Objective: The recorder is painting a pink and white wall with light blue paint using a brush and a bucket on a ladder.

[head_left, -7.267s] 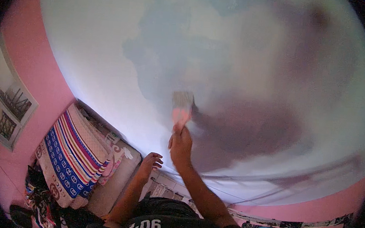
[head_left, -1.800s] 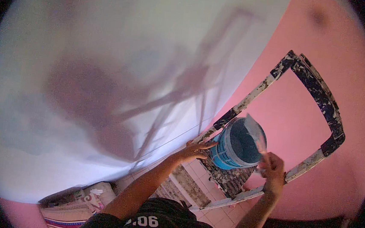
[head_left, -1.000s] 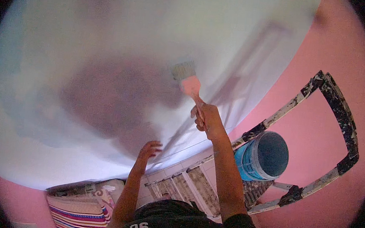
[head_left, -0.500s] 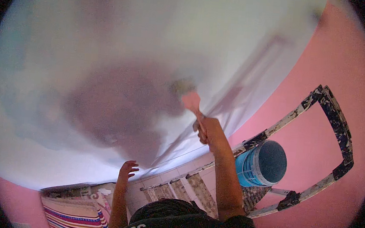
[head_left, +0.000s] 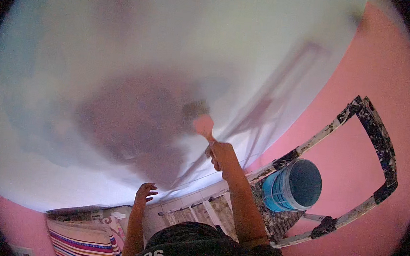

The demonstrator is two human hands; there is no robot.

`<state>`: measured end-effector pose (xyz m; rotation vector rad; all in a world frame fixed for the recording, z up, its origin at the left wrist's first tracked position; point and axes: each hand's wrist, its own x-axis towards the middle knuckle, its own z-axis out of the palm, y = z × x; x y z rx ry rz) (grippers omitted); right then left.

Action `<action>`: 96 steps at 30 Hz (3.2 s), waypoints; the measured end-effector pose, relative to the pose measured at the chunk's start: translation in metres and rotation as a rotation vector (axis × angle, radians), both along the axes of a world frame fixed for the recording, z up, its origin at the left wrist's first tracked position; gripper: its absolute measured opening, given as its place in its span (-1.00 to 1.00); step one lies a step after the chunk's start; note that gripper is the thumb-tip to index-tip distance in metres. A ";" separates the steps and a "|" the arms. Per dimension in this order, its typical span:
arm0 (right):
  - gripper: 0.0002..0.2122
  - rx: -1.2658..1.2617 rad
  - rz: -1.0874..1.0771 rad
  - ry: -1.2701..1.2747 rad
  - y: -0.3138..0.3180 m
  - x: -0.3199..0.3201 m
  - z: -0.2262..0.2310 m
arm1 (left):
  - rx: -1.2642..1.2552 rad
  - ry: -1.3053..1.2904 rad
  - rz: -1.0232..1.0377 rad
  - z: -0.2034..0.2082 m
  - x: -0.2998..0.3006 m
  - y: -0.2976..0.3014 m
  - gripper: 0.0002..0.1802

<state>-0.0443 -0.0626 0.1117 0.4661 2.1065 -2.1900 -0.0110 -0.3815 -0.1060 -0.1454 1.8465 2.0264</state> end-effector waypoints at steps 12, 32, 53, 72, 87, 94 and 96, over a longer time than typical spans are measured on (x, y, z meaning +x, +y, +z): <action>-0.42 0.161 0.077 0.225 -0.027 -0.012 0.006 | -0.014 -0.018 0.081 0.002 0.017 -0.006 -0.62; -0.61 0.112 0.027 0.368 -0.061 0.021 0.013 | -0.024 0.010 0.106 0.020 0.040 -0.004 -0.56; -0.69 -0.216 0.054 -0.137 -0.054 0.021 0.036 | -0.014 0.012 0.106 0.018 0.038 -0.007 -0.55; -0.73 -0.238 0.017 0.103 -0.063 0.028 0.070 | -0.050 0.085 0.174 0.000 0.064 -0.027 -0.51; -0.68 -0.159 0.110 -0.190 -0.008 0.069 -0.107 | -0.098 -0.044 0.129 -0.004 0.059 -0.020 -0.50; -0.67 0.273 0.110 -0.138 0.042 0.121 -0.185 | -0.111 -0.013 0.222 -0.011 0.058 -0.043 -0.45; -0.67 0.330 0.170 -0.224 0.090 0.161 -0.253 | -0.105 -0.086 0.195 -0.038 0.051 -0.051 -0.41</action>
